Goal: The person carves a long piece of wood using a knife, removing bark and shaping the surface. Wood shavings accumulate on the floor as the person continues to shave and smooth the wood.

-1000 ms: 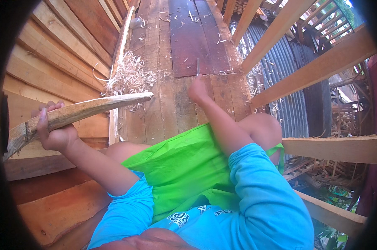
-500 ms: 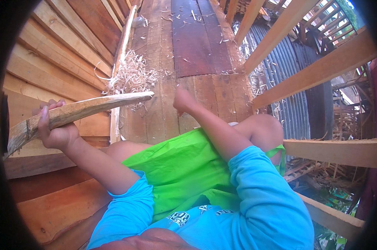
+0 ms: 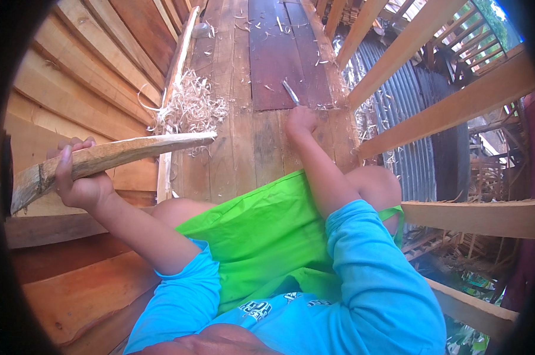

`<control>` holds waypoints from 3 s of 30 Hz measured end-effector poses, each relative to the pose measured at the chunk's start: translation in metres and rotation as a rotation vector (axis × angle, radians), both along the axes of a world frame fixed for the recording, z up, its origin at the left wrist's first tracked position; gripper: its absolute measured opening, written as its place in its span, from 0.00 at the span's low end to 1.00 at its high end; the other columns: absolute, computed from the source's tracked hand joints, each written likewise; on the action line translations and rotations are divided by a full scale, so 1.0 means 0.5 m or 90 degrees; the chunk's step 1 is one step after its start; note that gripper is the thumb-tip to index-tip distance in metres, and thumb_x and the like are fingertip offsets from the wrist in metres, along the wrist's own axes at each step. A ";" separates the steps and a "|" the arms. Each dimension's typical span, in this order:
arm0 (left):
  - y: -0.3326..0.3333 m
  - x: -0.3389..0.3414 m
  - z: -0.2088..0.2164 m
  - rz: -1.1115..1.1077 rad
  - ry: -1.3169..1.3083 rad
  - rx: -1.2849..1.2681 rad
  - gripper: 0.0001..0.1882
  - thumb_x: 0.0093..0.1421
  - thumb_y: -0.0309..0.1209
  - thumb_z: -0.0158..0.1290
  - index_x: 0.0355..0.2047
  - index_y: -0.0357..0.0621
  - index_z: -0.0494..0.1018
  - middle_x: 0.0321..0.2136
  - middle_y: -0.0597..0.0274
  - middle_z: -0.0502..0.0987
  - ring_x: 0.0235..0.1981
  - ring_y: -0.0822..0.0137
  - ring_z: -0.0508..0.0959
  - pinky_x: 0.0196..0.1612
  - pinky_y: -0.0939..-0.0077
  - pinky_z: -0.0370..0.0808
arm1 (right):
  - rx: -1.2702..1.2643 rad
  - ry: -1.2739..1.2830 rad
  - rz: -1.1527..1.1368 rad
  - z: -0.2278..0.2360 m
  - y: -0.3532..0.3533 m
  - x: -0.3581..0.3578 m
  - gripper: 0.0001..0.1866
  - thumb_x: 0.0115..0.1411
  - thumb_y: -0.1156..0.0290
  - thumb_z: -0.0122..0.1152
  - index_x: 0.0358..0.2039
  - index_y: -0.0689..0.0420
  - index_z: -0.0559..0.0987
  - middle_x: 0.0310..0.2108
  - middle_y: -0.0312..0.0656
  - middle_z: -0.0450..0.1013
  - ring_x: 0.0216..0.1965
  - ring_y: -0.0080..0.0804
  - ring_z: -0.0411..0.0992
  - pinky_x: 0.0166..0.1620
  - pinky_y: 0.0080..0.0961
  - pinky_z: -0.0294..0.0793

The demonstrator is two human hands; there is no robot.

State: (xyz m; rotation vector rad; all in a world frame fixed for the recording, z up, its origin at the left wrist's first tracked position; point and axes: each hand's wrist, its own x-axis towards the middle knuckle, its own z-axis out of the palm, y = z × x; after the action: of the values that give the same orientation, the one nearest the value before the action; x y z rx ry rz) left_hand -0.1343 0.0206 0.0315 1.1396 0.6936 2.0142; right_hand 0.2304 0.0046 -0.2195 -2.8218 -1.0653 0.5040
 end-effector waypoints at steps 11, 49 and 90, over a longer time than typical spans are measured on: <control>0.013 0.000 -0.006 -0.039 0.012 0.004 0.07 0.47 0.26 0.52 0.23 0.44 0.63 0.17 0.60 0.64 0.20 0.65 0.68 0.31 0.69 0.71 | 0.268 0.176 0.369 -0.124 0.203 -0.042 0.29 0.63 0.63 0.46 0.58 0.71 0.60 0.63 0.62 0.53 0.67 0.51 0.48 0.66 0.40 0.47; 0.014 0.011 -0.011 -0.031 0.011 -0.011 0.07 0.45 0.26 0.52 0.23 0.41 0.65 0.16 0.59 0.64 0.19 0.65 0.69 0.29 0.72 0.72 | 0.510 0.688 0.297 -0.109 0.204 -0.260 0.37 0.61 0.57 0.51 0.63 0.66 0.52 0.63 0.64 0.51 0.66 0.53 0.49 0.66 0.38 0.49; 0.001 -0.025 -0.011 0.012 -0.003 -0.045 0.08 0.46 0.27 0.51 0.25 0.44 0.63 0.17 0.61 0.63 0.21 0.67 0.67 0.30 0.71 0.69 | 0.194 -0.065 0.170 -0.027 0.290 -0.210 0.31 0.59 0.60 0.48 0.60 0.63 0.61 0.61 0.55 0.58 0.65 0.53 0.51 0.65 0.58 0.38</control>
State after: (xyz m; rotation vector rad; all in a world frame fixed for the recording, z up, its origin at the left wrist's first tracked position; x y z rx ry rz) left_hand -0.1471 0.0212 0.0260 1.0908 0.7692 1.9912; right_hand 0.1254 0.1495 -0.2329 -2.4774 -1.4134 0.1949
